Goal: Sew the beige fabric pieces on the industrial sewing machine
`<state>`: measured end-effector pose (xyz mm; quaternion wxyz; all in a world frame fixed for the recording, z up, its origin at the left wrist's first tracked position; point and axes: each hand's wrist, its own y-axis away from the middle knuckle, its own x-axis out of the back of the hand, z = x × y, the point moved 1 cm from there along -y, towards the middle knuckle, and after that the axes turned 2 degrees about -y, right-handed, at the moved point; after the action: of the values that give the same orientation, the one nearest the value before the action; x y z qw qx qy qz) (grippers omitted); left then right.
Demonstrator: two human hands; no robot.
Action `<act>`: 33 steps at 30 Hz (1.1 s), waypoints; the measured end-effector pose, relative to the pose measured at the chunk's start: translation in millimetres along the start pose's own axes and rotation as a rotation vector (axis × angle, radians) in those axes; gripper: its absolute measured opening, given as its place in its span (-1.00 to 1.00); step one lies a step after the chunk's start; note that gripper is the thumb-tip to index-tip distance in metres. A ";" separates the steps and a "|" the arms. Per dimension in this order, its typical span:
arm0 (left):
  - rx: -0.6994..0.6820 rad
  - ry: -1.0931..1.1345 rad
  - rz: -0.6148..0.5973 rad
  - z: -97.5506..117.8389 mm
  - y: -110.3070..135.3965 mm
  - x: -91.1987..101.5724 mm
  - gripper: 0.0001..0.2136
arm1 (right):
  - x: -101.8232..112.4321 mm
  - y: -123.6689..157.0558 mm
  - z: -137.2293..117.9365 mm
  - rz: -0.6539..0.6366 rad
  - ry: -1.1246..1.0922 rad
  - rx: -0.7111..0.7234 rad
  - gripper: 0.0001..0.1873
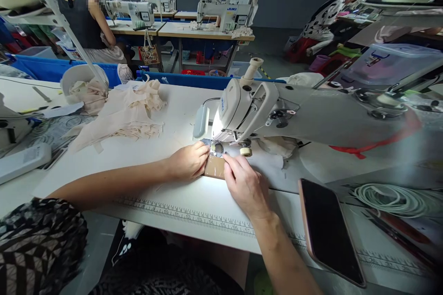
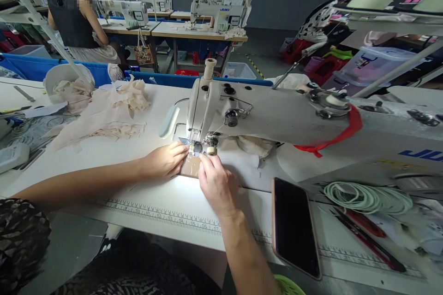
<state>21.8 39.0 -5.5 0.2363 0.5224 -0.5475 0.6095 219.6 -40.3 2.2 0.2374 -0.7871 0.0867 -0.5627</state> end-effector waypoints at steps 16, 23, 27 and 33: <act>-0.002 0.033 -0.021 -0.9 0.4 4.0 -0.74 | 1.7 -33.5 21.2 -0.003 -0.254 -0.254 -0.51; 0.015 0.047 -0.051 -0.5 0.9 3.3 -0.74 | -0.8 -30.5 18.6 0.050 -0.293 -0.297 -0.42; 0.025 0.061 -0.040 -3.0 -0.5 1.7 -0.73 | -4.5 -25.4 17.7 -0.004 -0.330 -0.329 -0.42; 0.052 0.070 -0.032 -7.6 -2.9 -1.6 -0.73 | -4.7 -30.4 20.2 0.015 -0.302 -0.307 -0.39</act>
<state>22.0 47.2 -4.5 0.2513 0.5152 -0.5144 0.6378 232.7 -6.3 7.5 0.1294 -0.8887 0.1407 -0.4167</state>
